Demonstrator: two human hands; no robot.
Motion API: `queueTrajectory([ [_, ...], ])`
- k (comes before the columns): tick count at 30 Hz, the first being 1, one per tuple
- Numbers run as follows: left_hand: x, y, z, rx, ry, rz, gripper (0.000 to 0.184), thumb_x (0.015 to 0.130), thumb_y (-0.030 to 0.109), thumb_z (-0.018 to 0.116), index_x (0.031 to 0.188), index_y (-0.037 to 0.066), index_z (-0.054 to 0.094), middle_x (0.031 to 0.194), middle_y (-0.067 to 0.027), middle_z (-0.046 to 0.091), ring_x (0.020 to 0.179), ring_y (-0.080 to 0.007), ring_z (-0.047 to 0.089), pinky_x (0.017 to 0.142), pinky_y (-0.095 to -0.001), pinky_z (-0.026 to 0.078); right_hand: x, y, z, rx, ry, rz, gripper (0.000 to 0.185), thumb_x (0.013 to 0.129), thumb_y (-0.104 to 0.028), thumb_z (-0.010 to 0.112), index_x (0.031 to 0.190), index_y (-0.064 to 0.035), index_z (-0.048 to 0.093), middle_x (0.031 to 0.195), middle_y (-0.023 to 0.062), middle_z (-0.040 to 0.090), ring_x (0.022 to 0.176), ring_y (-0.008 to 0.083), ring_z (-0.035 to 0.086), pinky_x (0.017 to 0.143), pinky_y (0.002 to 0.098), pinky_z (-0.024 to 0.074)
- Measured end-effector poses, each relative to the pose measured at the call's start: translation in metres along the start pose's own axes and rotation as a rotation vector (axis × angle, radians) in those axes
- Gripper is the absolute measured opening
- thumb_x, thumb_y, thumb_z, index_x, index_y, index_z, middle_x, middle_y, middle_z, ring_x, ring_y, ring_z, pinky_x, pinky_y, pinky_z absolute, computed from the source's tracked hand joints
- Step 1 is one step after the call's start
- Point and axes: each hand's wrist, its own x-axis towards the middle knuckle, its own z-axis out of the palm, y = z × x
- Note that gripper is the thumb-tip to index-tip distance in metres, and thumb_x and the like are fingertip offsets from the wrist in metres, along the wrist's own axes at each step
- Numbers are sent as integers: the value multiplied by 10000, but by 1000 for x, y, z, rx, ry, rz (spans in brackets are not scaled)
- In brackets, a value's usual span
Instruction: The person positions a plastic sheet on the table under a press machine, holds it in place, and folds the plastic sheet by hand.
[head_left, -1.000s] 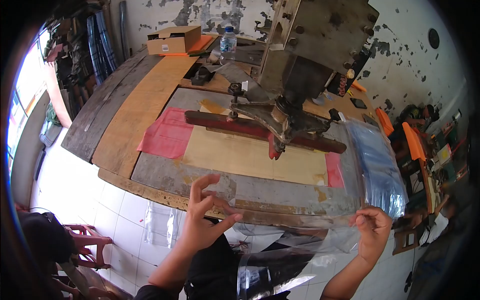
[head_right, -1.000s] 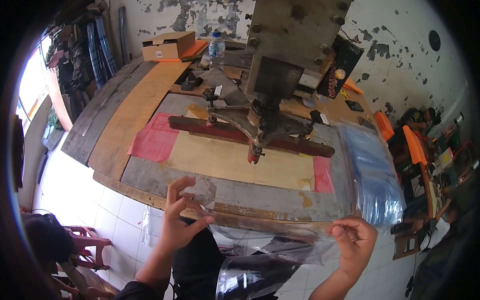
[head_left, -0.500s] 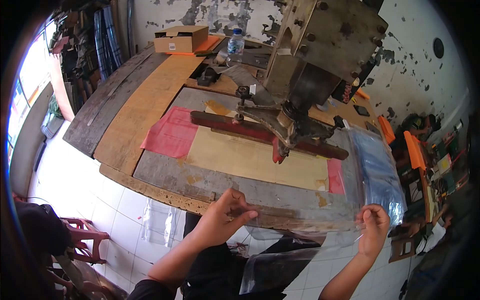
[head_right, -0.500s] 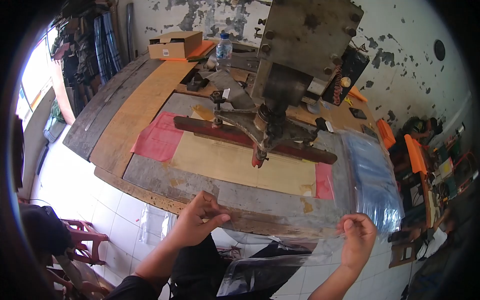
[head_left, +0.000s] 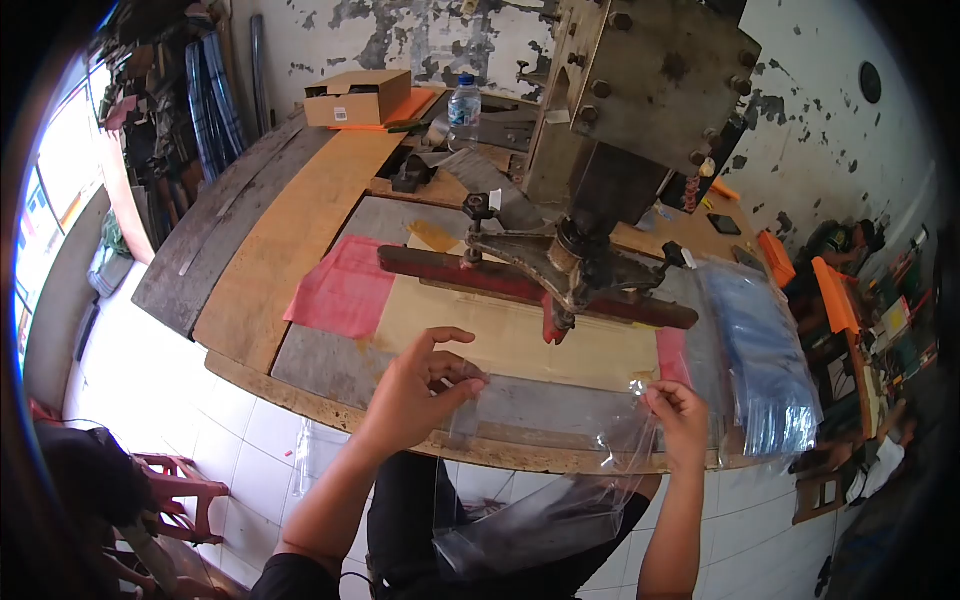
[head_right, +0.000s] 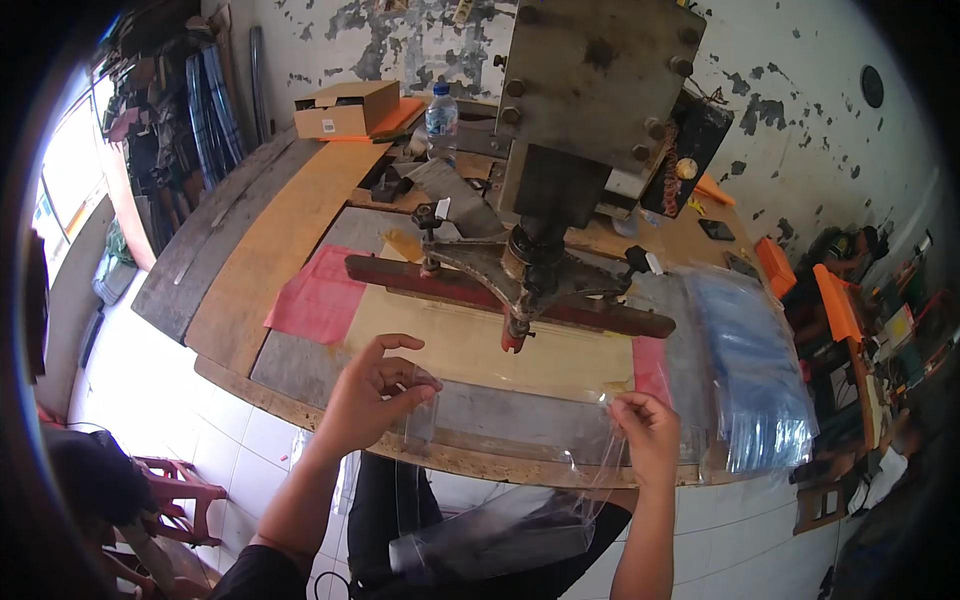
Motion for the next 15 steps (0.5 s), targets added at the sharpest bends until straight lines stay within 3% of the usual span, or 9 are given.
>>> queueTrajectory([
  [7, -3, -29, -3, -57, 67, -60, 507, 956, -48, 719, 1396, -3, 471, 1105, -148, 755, 1090, -188, 726, 948, -308, 559, 3, 17, 22, -42, 50, 30, 157, 955, -81, 764, 1075, 15, 737, 887, 55, 746, 751, 82, 642, 658, 232, 494],
  [15, -4, -40, 0, -92, 105, -52, 545, 948, -70, 715, 1426, -2, 462, 1117, -140, 742, 1110, -183, 718, 976, -309, 553, -3, 21, 21, 43, 127, -96, 250, 931, -25, 758, 1172, 16, 703, 898, 62, 731, 769, 95, 657, 694, 226, 494],
])
